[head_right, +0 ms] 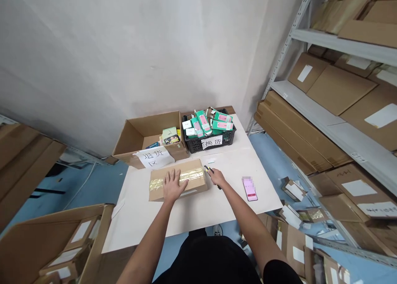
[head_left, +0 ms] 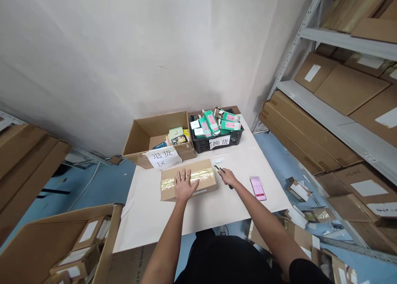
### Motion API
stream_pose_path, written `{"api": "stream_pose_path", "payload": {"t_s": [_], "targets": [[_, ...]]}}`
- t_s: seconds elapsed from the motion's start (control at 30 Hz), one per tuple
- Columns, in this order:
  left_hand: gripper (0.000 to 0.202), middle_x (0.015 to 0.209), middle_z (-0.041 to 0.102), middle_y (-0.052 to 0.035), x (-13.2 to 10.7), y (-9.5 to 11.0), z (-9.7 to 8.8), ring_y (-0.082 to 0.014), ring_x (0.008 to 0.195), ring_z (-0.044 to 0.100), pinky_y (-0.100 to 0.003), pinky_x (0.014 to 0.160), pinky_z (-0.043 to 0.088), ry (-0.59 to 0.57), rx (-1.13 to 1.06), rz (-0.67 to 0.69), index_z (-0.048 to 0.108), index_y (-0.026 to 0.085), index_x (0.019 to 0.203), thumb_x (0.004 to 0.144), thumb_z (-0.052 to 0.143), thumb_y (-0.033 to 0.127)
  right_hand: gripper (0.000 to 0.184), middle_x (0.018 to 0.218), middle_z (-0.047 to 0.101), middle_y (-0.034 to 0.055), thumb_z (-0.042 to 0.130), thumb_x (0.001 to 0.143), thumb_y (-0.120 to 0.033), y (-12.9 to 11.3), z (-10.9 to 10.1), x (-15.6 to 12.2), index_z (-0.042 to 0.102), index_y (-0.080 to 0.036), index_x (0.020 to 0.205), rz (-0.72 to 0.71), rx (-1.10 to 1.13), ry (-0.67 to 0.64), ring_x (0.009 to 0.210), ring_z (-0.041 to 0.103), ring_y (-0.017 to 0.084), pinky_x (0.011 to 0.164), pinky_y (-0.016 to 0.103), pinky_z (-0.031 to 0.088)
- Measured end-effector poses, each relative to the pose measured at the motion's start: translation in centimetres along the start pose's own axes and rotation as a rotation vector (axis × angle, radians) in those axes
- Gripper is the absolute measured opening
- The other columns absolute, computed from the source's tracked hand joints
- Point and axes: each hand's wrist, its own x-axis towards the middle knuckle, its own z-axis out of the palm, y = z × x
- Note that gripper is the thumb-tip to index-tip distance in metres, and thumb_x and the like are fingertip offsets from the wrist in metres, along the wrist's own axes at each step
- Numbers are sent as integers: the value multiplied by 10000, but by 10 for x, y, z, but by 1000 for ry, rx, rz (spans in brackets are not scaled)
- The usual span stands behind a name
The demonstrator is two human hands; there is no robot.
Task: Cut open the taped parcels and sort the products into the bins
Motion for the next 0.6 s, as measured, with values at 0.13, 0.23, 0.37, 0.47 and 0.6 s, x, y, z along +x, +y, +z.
{"api": "stream_pose_path", "payload": {"t_s": [0.13,0.23,0.37,0.47,0.6], "targets": [[800,1729,294,-67,-1,-2,4,-361,1604,185,-548,1292,160,31,9,6,394,272,1628,959,439,708,273,617,572,-46,428,1078,-400,-14,-1,13,548,-211,922,-24,-5,-11,423,533,116,493,205,403],[802,1718,319,-85,0,-2,8,-380,1590,219,-569,1282,178,69,-2,21,421,258,1616,952,468,705,271,535,515,-65,466,1073,-385,-17,-8,17,525,-213,872,-3,-23,-68,378,499,114,473,209,382],[810,1716,325,-76,1,-2,10,-376,1592,214,-569,1287,163,83,-22,16,437,275,1607,931,498,717,298,479,473,-73,485,1068,-352,-16,-16,13,470,-223,799,12,18,-152,358,478,114,458,213,378],[824,1728,297,-59,2,-4,12,-372,1603,185,-564,1294,149,66,-38,9,428,289,1611,924,486,740,298,475,478,-71,497,1062,-346,-14,-15,4,455,-227,792,35,53,-174,350,473,116,449,218,376],[841,1741,260,-47,3,-5,14,-370,1615,144,-565,1299,138,36,-47,-4,415,292,1618,921,468,759,277,487,480,-76,514,1057,-370,-11,-9,-8,468,-227,825,76,79,-150,343,473,114,442,219,372]]}}
